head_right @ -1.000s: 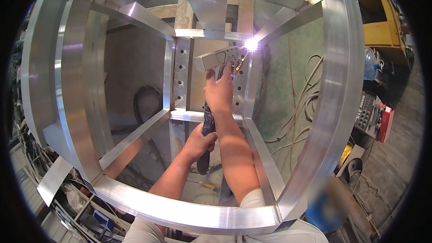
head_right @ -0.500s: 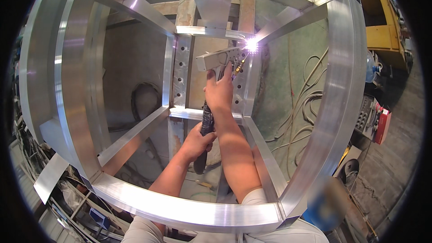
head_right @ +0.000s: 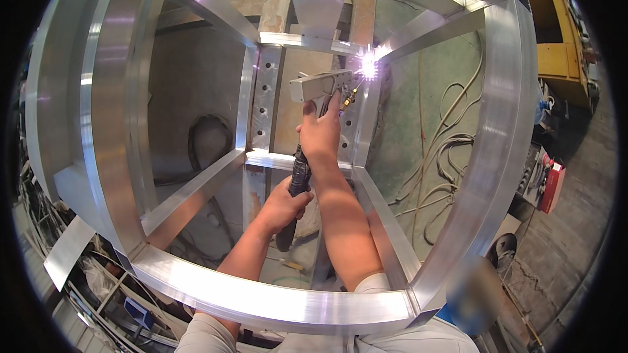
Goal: The person welds joints on a large curved metal frame using a handheld welding torch, then picks up a flat metal sheet and positions it against the frame. The person moves around the workshop to access different parts of the frame and handles the welding tool and metal components throughout.
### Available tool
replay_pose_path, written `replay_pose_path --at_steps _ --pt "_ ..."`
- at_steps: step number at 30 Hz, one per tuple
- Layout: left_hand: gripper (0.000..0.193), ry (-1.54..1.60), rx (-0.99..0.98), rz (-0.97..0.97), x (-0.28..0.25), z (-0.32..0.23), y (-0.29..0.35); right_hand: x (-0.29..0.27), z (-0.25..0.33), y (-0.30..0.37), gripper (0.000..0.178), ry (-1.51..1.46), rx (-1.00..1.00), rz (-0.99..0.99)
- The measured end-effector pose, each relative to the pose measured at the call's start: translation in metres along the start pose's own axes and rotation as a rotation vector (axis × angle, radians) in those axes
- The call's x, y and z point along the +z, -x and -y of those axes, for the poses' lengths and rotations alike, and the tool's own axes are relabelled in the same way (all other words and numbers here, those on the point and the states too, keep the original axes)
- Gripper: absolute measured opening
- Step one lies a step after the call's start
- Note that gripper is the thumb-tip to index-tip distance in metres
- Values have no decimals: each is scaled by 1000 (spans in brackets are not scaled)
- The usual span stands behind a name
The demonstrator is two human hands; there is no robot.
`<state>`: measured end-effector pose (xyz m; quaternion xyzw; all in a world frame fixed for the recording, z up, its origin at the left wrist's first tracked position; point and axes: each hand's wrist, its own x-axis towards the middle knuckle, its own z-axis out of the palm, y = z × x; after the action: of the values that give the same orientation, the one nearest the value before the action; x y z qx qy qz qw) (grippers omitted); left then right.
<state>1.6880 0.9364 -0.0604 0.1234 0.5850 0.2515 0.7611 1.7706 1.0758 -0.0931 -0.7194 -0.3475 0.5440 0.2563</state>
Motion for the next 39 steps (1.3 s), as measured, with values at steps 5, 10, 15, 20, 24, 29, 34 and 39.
replay_pose_path --at_steps 5,10,15,20,24,29,34,39 --pt "17 -4 1 1 -2 4 1 0 2 5 77 15 34 -7" --pt "17 -21 -11 -2 -1 2 5 1 -1 7 69 -30 36 -19" --pt "18 -51 -11 -12 -4 8 5 2 -5 10 65 -76 -8 -18" --pt "19 -91 9 -19 -6 16 5 3 -12 10 58 -144 -21 0" --pt "19 -94 9 -20 -8 22 6 3 -14 13 56 -179 -24 1" --pt "18 -86 0 -23 -9 23 9 3 -15 18 56 -206 -58 7" --pt "17 -77 -4 -23 -8 22 11 1 -16 21 57 -247 -89 27" --pt "16 -113 -18 -46 -6 21 17 2 -23 24 58 -237 -98 17"
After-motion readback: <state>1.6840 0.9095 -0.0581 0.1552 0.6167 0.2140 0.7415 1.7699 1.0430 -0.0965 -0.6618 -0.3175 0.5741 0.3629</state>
